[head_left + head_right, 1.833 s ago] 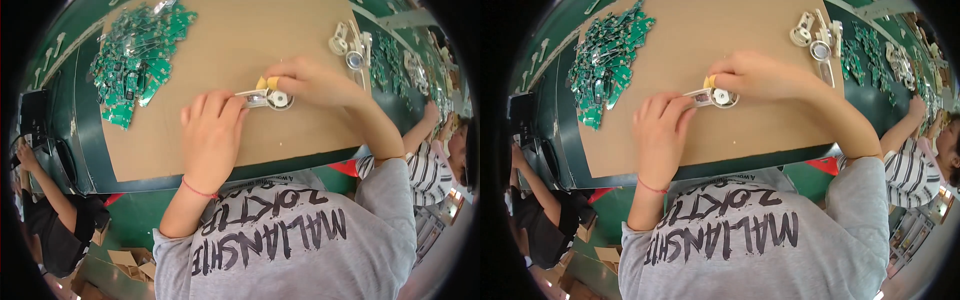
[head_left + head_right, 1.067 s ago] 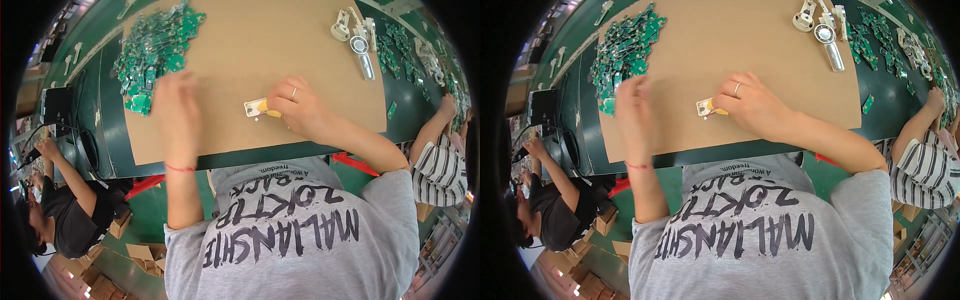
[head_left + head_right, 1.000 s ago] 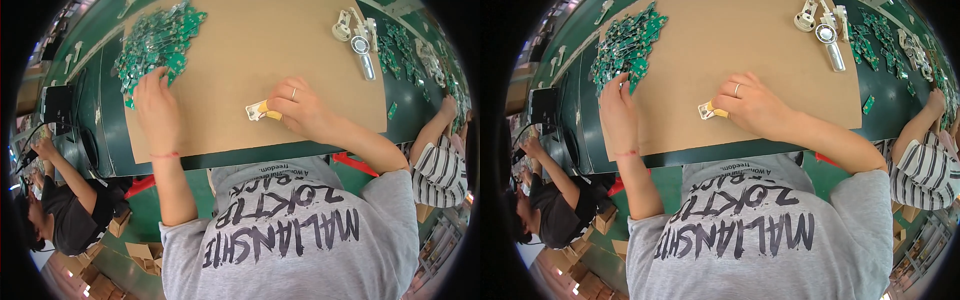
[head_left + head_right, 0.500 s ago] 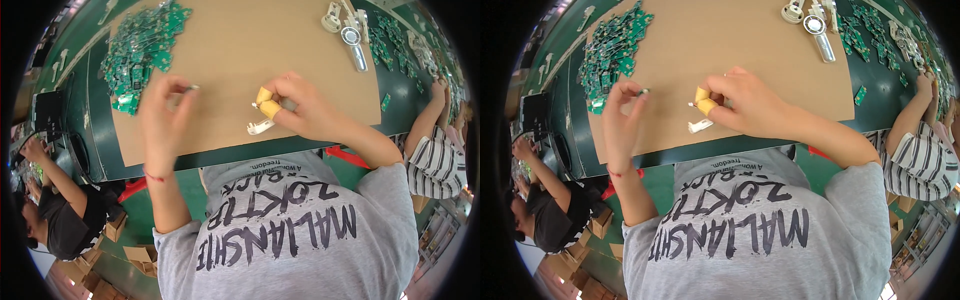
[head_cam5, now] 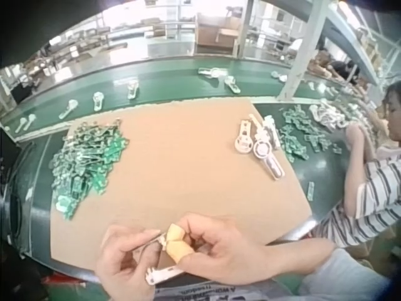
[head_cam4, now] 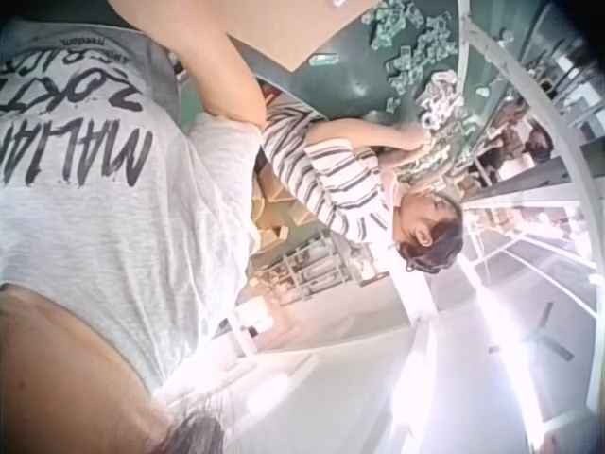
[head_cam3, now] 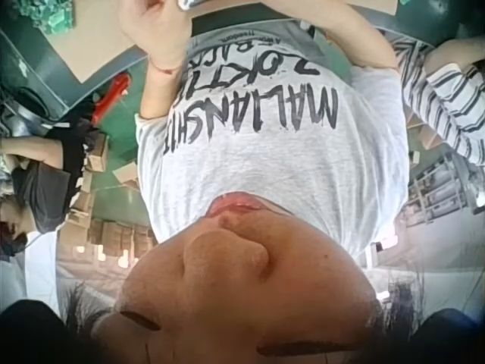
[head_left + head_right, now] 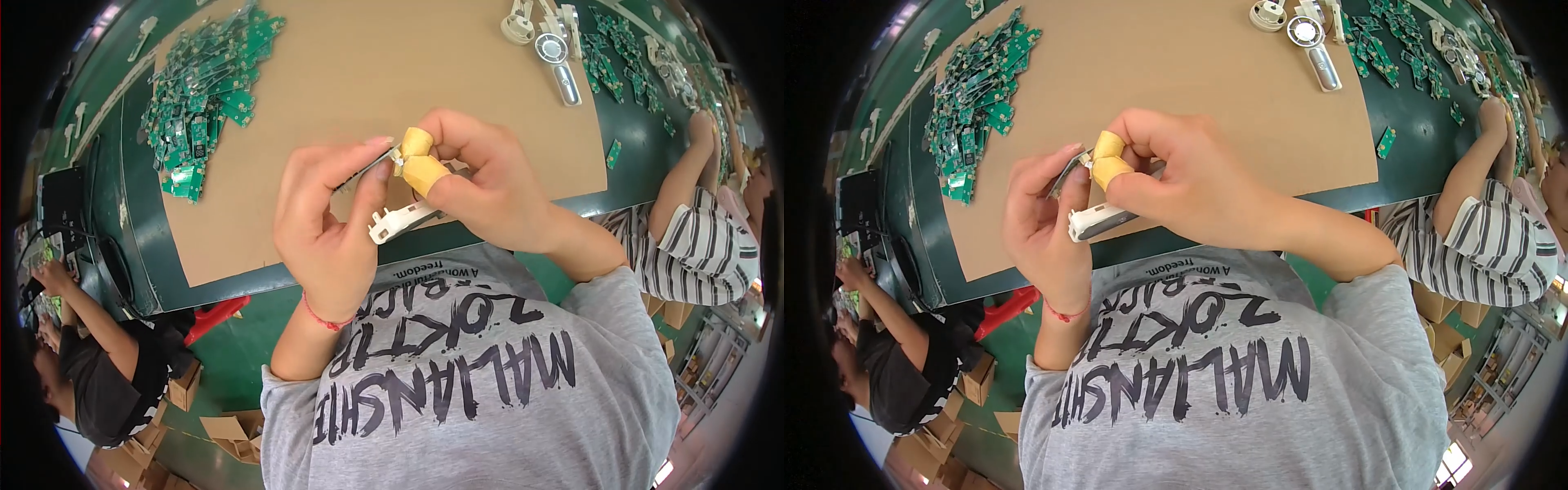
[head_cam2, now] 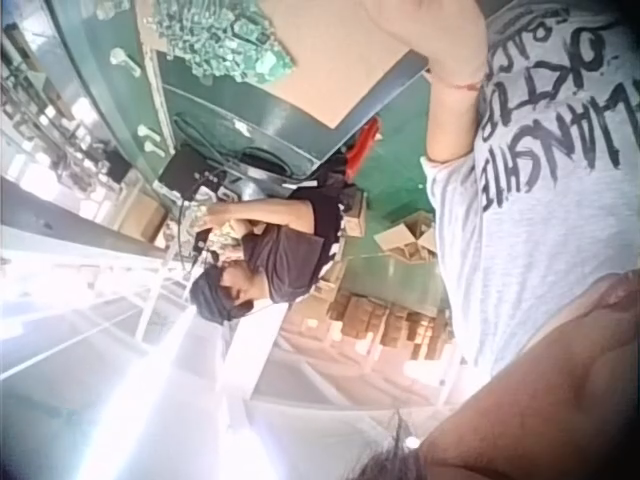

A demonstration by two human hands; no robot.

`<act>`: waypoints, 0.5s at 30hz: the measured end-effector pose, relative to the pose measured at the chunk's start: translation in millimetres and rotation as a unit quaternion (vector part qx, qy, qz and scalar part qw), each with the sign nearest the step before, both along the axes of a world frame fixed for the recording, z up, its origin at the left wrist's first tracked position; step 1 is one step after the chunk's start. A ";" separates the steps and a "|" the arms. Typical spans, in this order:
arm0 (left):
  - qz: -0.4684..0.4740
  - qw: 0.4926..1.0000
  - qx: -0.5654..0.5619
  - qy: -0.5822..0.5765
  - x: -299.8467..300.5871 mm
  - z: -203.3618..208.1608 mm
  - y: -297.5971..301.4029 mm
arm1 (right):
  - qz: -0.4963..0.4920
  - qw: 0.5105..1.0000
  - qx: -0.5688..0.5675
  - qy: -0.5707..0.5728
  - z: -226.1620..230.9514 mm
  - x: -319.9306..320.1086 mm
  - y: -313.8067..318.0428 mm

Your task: The person assembles a small electronic fan component by hand, fitting a PCB into a plastic housing.

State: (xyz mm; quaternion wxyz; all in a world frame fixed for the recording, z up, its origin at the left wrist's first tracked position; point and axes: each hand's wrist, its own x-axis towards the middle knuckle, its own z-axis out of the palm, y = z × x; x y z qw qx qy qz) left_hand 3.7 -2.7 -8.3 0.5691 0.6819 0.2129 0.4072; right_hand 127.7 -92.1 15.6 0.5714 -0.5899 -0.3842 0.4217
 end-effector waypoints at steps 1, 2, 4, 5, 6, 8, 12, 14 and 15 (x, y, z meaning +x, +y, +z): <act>0.020 0.998 0.058 0.005 0.3 -1.8 -0.2 | -0.001 1.000 -0.007 0.023 0.1 -0.7 0.3; 0.021 0.998 0.058 0.005 0.7 -2.5 0.0 | 0.000 1.000 -0.008 0.022 0.3 -1.3 0.6; 0.052 0.989 0.141 0.009 0.9 -3.4 0.0 | -0.009 0.998 -0.029 0.054 1.2 -2.9 0.6; 0.052 0.989 0.141 0.010 0.6 -3.8 -0.6 | -0.008 0.998 -0.030 0.054 2.2 -3.6 0.0; 0.062 0.987 0.147 0.005 0.4 -4.3 -1.6 | -0.004 0.998 -0.017 0.055 3.4 -4.1 -1.0; 0.070 0.986 0.152 0.001 0.3 -7.4 -3.1 | -0.001 0.998 -0.005 0.057 2.5 -6.7 -1.8; 0.099 0.978 0.181 -0.023 1.2 -10.2 -7.6 | 0.019 0.988 0.051 0.146 -4.4 -13.0 -0.9; 0.105 0.976 0.187 -0.030 1.0 -10.7 -7.6 | 0.032 0.982 0.066 0.171 -5.4 -14.0 -0.9; 0.108 0.973 0.201 -0.032 1.0 -11.7 -6.7 | 0.036 0.979 0.071 0.188 -5.5 -14.6 -1.2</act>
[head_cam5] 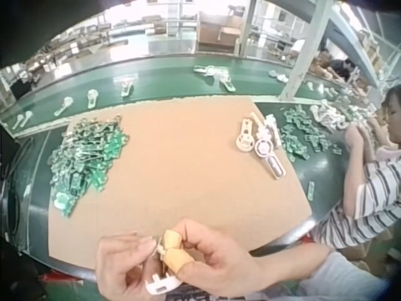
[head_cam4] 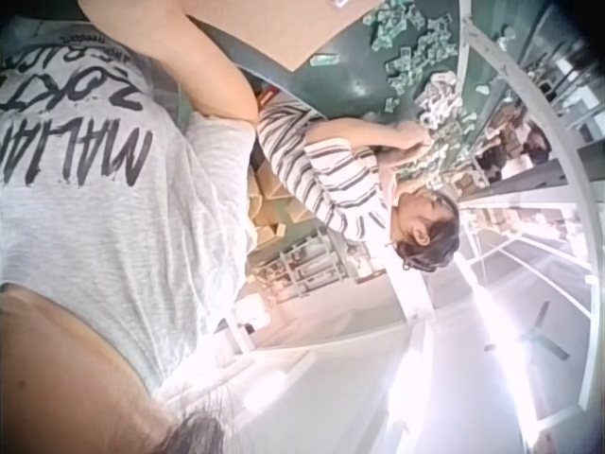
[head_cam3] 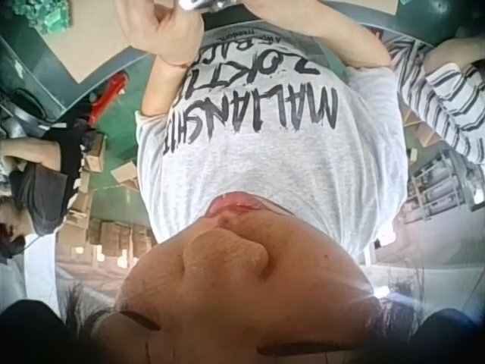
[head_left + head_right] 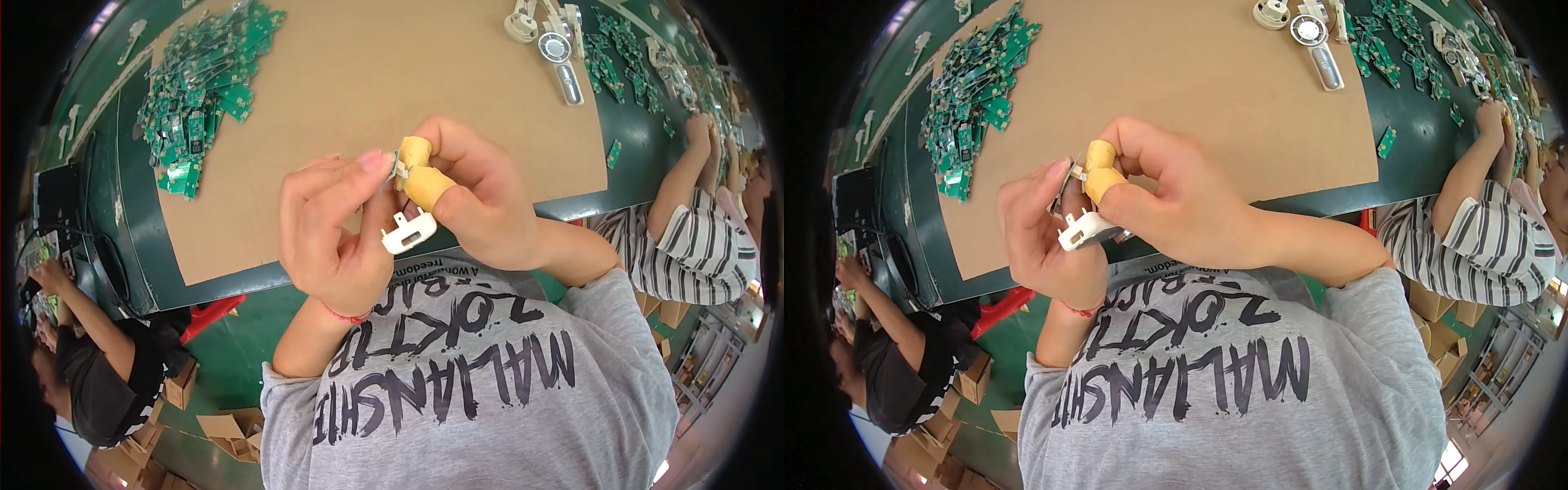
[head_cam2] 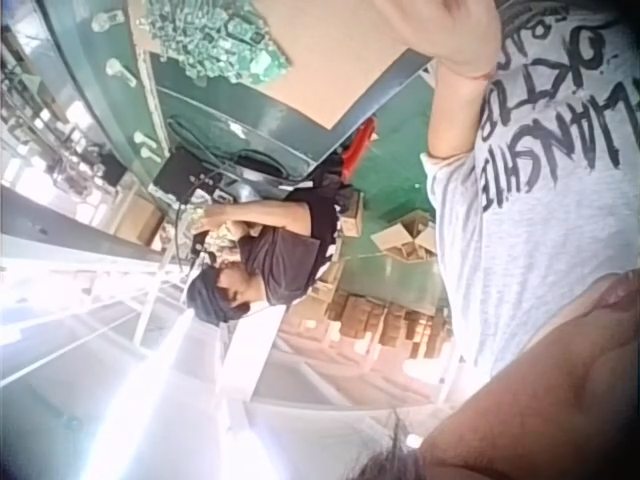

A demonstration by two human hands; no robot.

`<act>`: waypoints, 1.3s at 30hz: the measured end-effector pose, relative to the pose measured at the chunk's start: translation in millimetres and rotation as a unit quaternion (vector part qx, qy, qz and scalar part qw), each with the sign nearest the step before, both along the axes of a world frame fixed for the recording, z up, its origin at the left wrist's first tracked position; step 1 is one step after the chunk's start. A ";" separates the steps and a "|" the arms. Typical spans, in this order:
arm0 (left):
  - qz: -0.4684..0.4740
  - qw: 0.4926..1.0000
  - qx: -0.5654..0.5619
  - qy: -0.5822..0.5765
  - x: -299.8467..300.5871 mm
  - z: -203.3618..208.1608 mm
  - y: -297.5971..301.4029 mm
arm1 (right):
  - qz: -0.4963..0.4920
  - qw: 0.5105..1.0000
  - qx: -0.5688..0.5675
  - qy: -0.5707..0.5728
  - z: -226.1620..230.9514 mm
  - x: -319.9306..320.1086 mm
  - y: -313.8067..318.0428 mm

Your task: The person assembles a small electronic fan component by hand, fitting a PCB into a plastic housing.

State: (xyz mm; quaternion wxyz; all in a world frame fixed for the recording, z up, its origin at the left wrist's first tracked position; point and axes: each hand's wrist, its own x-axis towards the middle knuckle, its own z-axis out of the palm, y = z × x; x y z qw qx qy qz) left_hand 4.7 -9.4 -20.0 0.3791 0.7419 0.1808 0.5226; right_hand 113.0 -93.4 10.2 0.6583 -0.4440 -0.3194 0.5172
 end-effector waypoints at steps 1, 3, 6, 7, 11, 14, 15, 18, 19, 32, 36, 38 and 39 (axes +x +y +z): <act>0.003 1.000 0.014 -0.002 0.1 -0.9 0.2 | 0.003 1.000 0.005 0.017 0.1 -0.5 -0.7; -0.001 1.000 -0.023 -0.017 0.1 -1.4 -3.5 | 0.006 0.999 0.010 0.044 2.5 -1.7 -0.8; -0.002 0.999 -0.044 -0.022 -1.1 -2.2 -4.3 | 0.016 0.996 0.019 0.082 1.7 -1.3 -0.6; 0.000 1.000 -0.028 -0.012 -2.1 -2.8 -3.8 | 0.022 0.995 0.022 0.095 0.8 -1.8 -0.6; 0.013 1.000 0.026 -0.006 -1.8 -1.9 -1.0 | 0.013 0.993 -0.022 0.112 1.6 -4.8 0.5; 0.019 0.998 0.059 0.009 -2.1 -1.2 -0.2 | 0.037 0.981 -0.078 0.176 1.7 -3.5 -0.8; 0.021 0.997 0.078 0.004 -1.4 -2.1 -0.1 | 0.031 0.977 -0.074 0.198 1.1 -5.0 -0.8; 0.024 0.994 0.106 0.006 -3.3 -1.3 0.2 | 0.026 0.975 -0.067 0.210 1.3 -6.9 -0.9; 0.023 0.993 0.116 0.012 -3.9 -0.9 -0.2 | 0.025 0.978 -0.065 0.198 1.6 -6.9 -1.1; -0.003 1.000 -0.017 -0.021 -5.2 -4.5 -9.5 | 0.019 0.974 -0.085 0.207 5.6 -8.5 -0.8; -0.006 1.000 -0.024 -0.019 -5.3 -5.5 -10.8 | 0.020 0.974 -0.066 0.217 2.1 -7.9 -3.6; -0.004 1.000 -0.013 -0.014 -6.4 -5.8 -9.9 | 0.023 0.974 -0.063 0.218 2.8 -8.1 -3.3; -0.005 1.000 -0.009 -0.020 -6.9 -7.5 -9.6 | 0.030 0.973 -0.050 0.223 3.7 -8.1 -2.8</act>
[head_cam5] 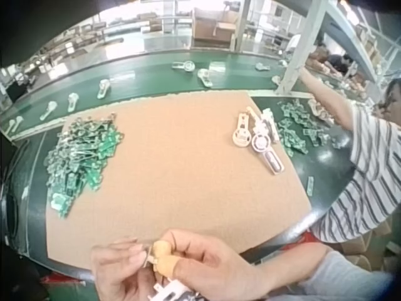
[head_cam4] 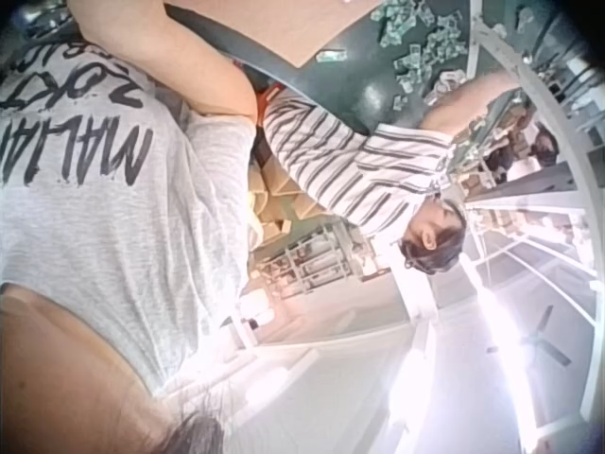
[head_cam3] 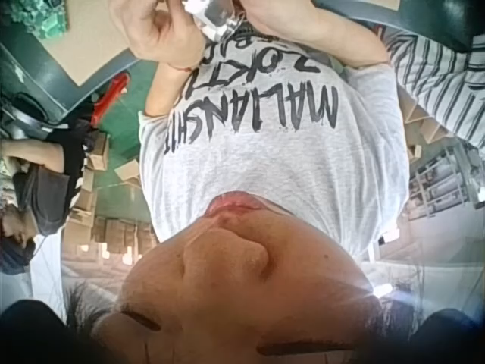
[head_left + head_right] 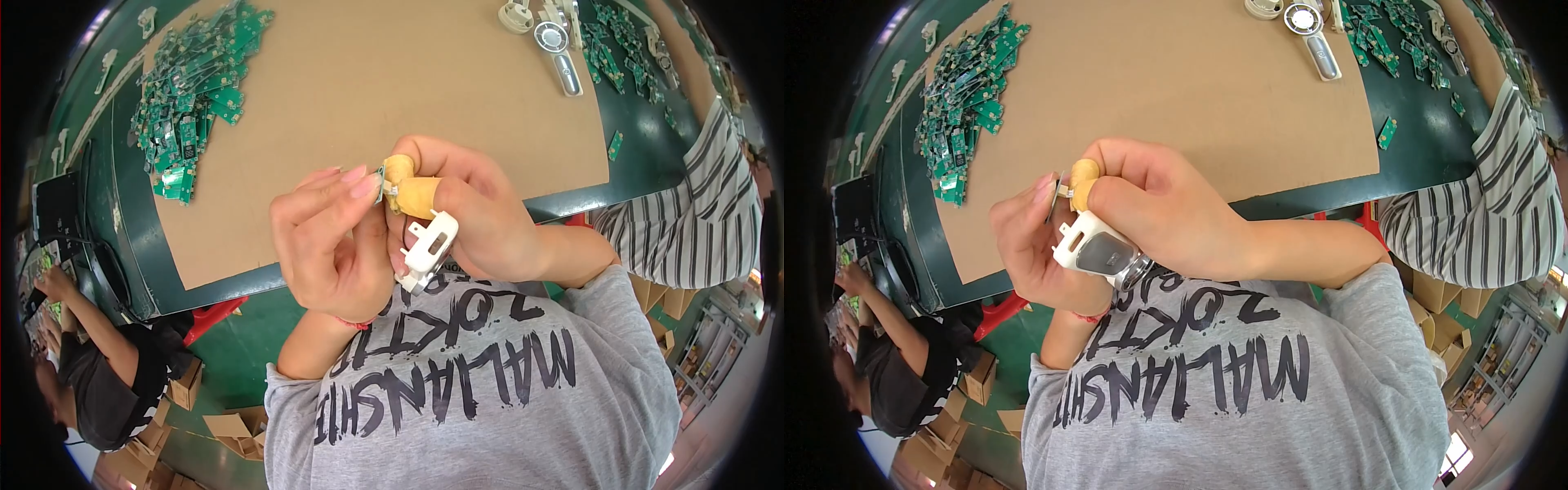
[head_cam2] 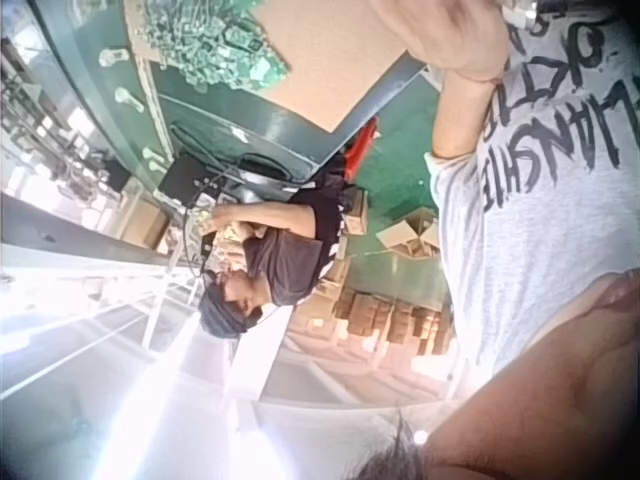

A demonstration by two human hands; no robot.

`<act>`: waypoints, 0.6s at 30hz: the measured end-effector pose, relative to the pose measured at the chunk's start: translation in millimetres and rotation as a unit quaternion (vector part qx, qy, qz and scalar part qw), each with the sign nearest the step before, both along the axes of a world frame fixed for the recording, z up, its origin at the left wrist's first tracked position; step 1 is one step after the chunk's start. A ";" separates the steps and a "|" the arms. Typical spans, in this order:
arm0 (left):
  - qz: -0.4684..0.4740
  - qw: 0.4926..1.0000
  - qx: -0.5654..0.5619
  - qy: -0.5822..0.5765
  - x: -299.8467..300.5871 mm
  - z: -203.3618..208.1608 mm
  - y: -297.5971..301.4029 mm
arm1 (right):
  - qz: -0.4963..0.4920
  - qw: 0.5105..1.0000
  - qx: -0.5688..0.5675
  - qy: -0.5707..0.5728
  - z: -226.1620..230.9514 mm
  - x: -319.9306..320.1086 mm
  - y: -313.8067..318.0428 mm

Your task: The person assembles a small electronic fan component by hand, fitting a PCB into a plastic housing.

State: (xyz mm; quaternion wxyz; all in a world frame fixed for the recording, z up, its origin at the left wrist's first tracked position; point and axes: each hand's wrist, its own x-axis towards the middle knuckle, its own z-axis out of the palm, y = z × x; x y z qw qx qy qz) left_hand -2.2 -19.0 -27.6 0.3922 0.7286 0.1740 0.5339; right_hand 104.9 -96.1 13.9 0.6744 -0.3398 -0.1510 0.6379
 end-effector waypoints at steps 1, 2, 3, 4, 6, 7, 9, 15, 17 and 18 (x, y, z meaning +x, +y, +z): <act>-0.002 1.000 0.004 -0.007 0.0 -1.1 0.2 | 0.003 1.000 0.014 0.006 0.4 0.2 0.2; -0.002 1.000 0.004 -0.007 -0.1 -1.0 0.5 | 0.002 1.000 0.013 0.006 -0.2 0.5 0.0; -0.006 1.000 0.006 -0.012 -0.1 -0.8 0.7 | 0.008 1.000 0.023 0.005 -1.3 0.8 -0.3; -0.009 1.000 0.009 -0.016 -0.4 -0.8 0.8 | 0.013 0.999 0.033 0.005 -2.2 0.8 -0.7; -0.008 1.000 0.022 -0.010 -1.6 -1.0 1.8 | 0.010 0.999 0.042 0.006 -2.6 0.0 -0.8; -0.009 0.999 0.035 -0.005 -1.5 -1.6 2.2 | 0.006 0.999 0.051 0.005 -3.2 -0.2 -0.8; -0.016 1.000 0.019 -0.002 -2.3 -2.9 1.3 | -0.001 0.998 0.057 0.015 -5.1 -1.2 -1.3; -0.024 0.999 -0.041 -0.021 -2.7 5.0 -0.3 | 0.007 0.996 0.066 0.051 -0.1 -2.1 2.1; -0.025 0.997 -0.062 -0.029 -1.5 3.5 -0.8 | 0.011 0.997 0.066 0.041 -0.8 -1.1 3.5; -0.025 0.997 -0.062 -0.029 -1.2 2.6 0.3 | 0.010 0.998 0.053 0.037 -0.4 -0.2 3.9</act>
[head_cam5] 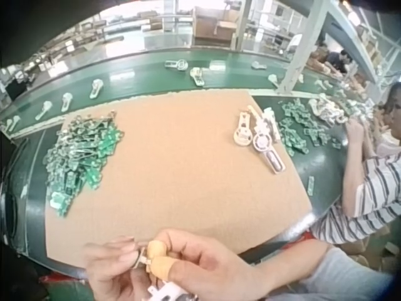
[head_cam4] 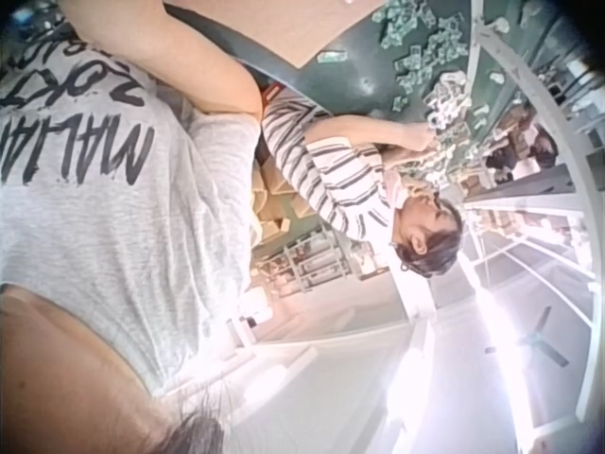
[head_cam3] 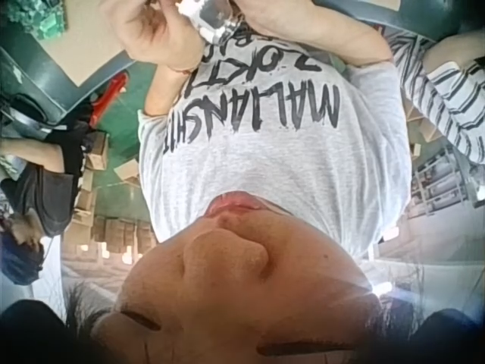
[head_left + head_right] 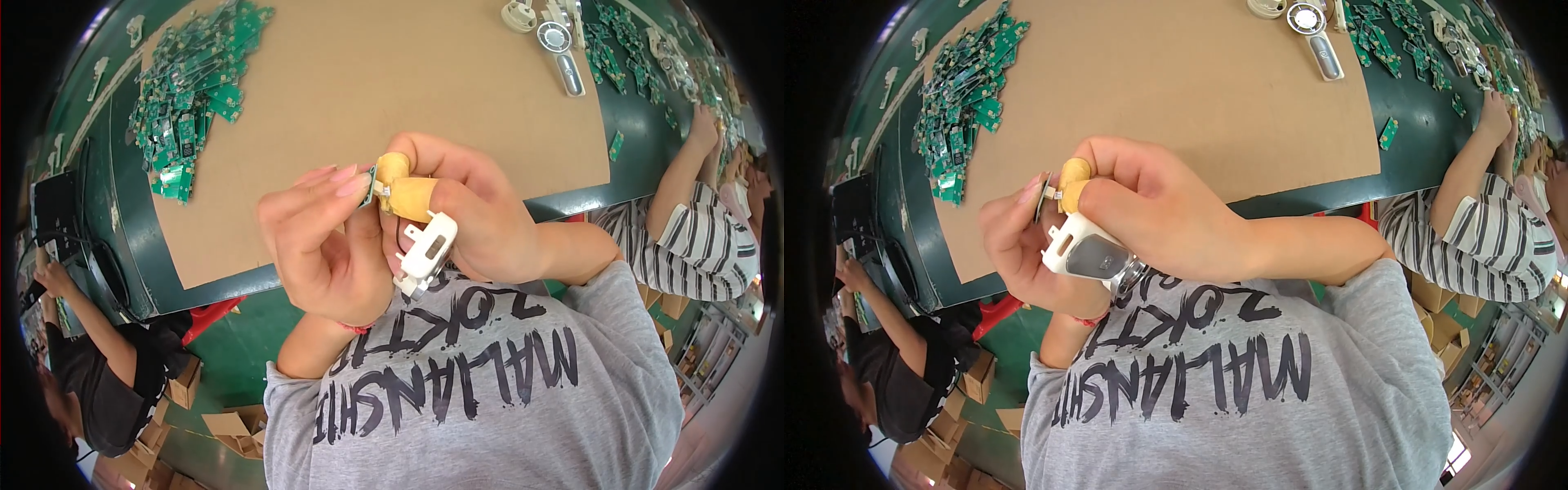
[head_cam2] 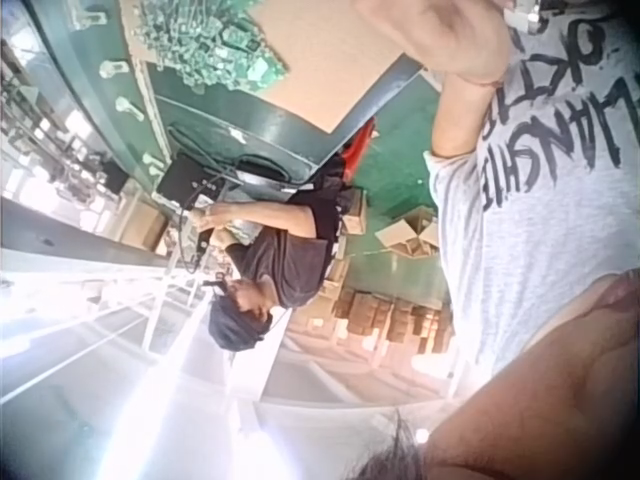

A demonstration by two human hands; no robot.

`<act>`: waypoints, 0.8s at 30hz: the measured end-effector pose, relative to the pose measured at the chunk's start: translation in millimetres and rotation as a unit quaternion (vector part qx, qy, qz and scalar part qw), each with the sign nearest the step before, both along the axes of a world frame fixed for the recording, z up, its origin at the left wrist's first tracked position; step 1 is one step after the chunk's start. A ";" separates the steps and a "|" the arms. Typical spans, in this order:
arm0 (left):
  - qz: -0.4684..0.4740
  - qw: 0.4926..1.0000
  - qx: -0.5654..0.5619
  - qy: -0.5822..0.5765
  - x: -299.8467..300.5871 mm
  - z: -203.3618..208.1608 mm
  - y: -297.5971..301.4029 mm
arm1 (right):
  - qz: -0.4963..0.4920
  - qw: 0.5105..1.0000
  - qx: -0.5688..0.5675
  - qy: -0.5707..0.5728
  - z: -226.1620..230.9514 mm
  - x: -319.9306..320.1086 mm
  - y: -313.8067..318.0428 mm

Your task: The person assembles a small electronic fan component by hand, fitting a PCB into a plastic housing.

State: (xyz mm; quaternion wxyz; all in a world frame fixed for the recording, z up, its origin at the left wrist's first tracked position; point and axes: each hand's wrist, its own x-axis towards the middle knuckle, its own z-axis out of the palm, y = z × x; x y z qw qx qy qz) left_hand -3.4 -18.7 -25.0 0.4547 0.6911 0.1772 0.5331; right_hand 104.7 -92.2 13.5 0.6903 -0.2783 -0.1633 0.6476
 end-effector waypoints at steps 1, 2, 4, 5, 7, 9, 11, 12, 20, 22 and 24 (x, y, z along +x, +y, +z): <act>0.007 1.000 0.009 0.004 -0.2 -0.4 0.5 | 0.000 1.000 -0.013 -0.003 0.7 -0.1 -0.4; 0.014 1.000 0.018 0.007 -0.3 -0.9 0.8 | 0.000 1.000 -0.014 -0.003 1.0 -0.8 -0.3; 0.020 1.000 0.017 -0.004 1.3 -2.3 0.8 | -0.011 1.000 0.004 -0.001 1.1 -2.2 0.6; 0.025 0.999 0.017 -0.015 1.8 -2.7 0.9 | -0.011 1.000 0.004 -0.001 0.0 -2.9 0.9; 0.023 0.999 0.023 -0.007 0.5 -1.6 1.7 | -0.018 1.000 0.018 -0.007 -3.3 -4.3 1.0; 0.020 0.999 0.029 0.002 -0.7 -0.6 2.1 | -0.013 1.000 0.009 -0.018 -4.8 -3.1 1.0; 0.027 0.999 0.034 0.029 -1.2 -0.4 1.8 | -0.007 1.000 0.000 -0.029 -6.2 -2.6 1.0; 0.028 0.999 0.033 0.029 -1.5 -0.7 1.9 | -0.013 1.000 -0.001 -0.024 -6.9 -2.9 1.3; 0.037 0.996 0.076 0.032 -1.5 -6.0 5.5 | -0.002 0.998 -0.019 -0.066 -6.6 0.8 2.0; 0.040 0.994 0.094 0.042 -1.6 -4.1 6.6 | 0.008 0.998 0.002 -0.061 -6.4 2.4 2.0; 0.042 0.991 0.112 0.052 -2.3 -0.8 9.4 | 0.019 0.997 -0.015 -0.076 -4.4 6.2 2.6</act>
